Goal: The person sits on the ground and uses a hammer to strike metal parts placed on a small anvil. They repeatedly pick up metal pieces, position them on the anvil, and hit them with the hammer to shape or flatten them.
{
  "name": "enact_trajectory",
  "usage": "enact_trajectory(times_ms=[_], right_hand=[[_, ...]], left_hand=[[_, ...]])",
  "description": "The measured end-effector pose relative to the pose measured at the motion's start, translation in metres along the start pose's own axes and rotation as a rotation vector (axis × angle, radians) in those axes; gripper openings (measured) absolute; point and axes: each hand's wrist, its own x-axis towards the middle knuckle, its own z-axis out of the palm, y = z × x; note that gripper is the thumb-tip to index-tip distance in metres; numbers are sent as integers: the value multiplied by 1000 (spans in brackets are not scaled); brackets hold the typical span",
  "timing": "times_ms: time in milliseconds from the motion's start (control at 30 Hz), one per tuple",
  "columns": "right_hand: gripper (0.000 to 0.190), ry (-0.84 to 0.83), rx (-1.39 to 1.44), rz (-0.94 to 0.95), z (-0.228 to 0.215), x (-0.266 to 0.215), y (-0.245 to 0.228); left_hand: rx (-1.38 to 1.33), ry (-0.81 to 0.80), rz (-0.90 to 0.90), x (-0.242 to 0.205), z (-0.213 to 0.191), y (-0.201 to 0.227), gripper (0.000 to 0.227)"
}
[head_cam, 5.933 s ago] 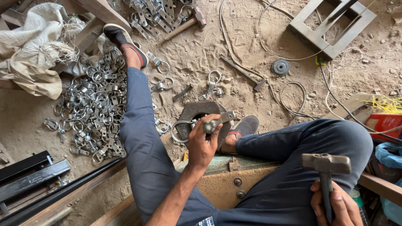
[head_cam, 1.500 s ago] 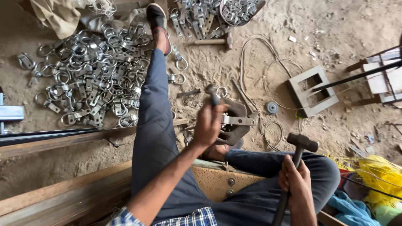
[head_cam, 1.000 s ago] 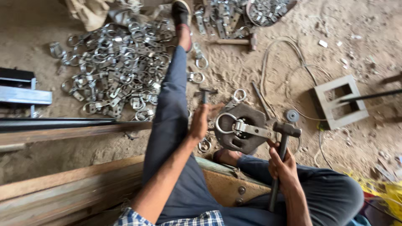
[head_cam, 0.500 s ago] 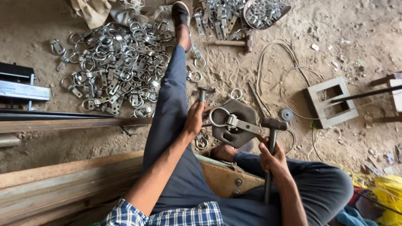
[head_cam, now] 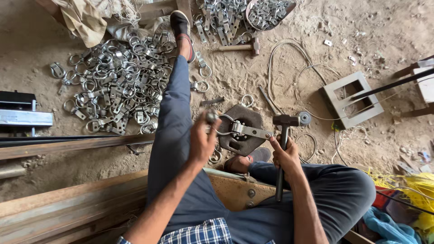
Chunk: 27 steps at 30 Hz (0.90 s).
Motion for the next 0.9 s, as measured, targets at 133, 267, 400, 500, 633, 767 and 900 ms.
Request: enact_trajectory(times_ms=[133, 267, 400, 500, 633, 767, 900], right_hand=[[35, -11, -18, -16, -3, 0, 2], [35, -27, 21, -15, 1, 2, -3], [32, -23, 33, -25, 0, 2, 1], [34, -18, 47, -27, -1, 5, 3], [34, -31, 64, -25, -2, 8, 9], [35, -27, 109, -25, -1, 9, 11], [36, -38, 156, -8, 0, 8, 11]], left_hand=[[-228, -148, 114, -29, 33, 24, 28], [-271, -270, 63, -29, 41, 51, 24], [-253, -270, 96, -25, 45, 64, 23], [-224, -270, 104, -24, 47, 67, 22], [-220, -318, 48, -23, 54, 64, 22], [-181, -326, 148, -22, 58, 59, 19], [-58, -309, 203, -20, 58, 54, 19]])
